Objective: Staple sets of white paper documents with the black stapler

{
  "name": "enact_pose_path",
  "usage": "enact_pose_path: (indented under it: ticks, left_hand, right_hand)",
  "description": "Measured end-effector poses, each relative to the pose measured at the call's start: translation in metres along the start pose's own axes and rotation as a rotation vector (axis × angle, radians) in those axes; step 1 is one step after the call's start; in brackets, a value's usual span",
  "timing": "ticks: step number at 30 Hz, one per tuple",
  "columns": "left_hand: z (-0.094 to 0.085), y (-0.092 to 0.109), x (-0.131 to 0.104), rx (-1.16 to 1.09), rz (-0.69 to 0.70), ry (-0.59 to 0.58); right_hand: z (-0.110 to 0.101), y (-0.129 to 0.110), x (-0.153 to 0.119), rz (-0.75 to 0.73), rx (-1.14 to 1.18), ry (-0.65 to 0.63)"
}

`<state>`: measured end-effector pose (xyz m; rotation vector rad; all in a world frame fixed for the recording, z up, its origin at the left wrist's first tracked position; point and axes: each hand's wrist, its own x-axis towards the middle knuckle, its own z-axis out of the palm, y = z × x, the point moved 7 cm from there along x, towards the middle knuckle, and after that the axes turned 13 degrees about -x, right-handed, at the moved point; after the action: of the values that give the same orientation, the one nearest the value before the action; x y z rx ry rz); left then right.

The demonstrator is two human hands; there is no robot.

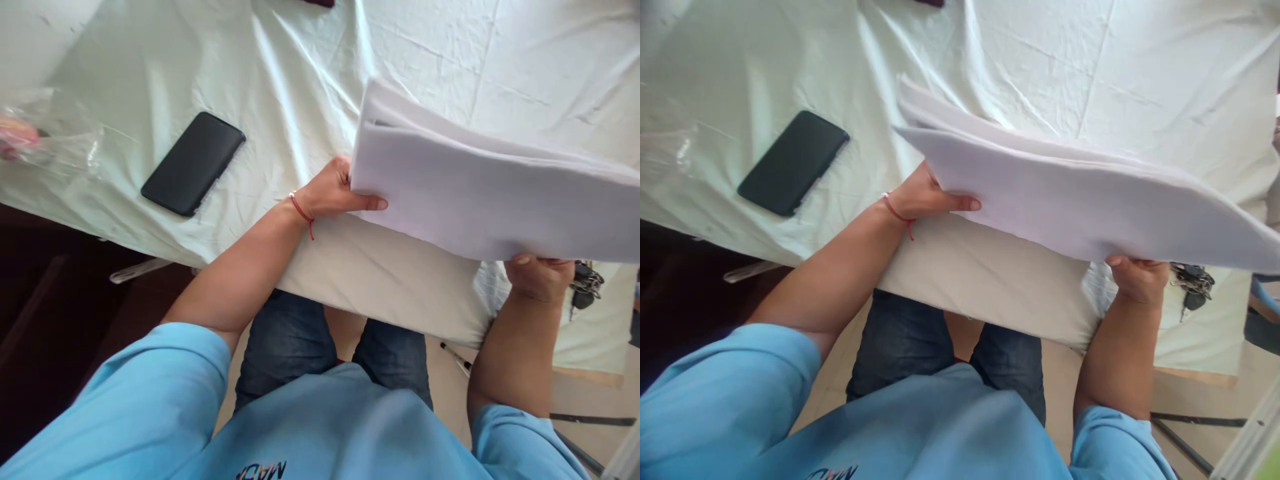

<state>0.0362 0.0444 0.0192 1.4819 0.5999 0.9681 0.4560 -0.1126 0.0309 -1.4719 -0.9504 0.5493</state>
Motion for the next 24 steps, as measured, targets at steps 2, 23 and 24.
enact_pose_path:
  ticks: [2, 23, 24]
  left_hand:
    - [0.006, -0.004, 0.0, -0.044, -0.036, -0.091]
    - [0.015, -0.012, 0.0, -0.073, -0.184, -0.109]
    - [0.015, -0.013, -0.001, -0.08, -0.207, -0.114]
  right_hand:
    - [-0.004, 0.004, -0.003, 0.024, -0.051, 0.011]
    - [0.015, -0.003, -0.005, 0.06, -0.01, 0.078]
    - [0.015, -0.004, -0.005, 0.06, -0.029, 0.093]
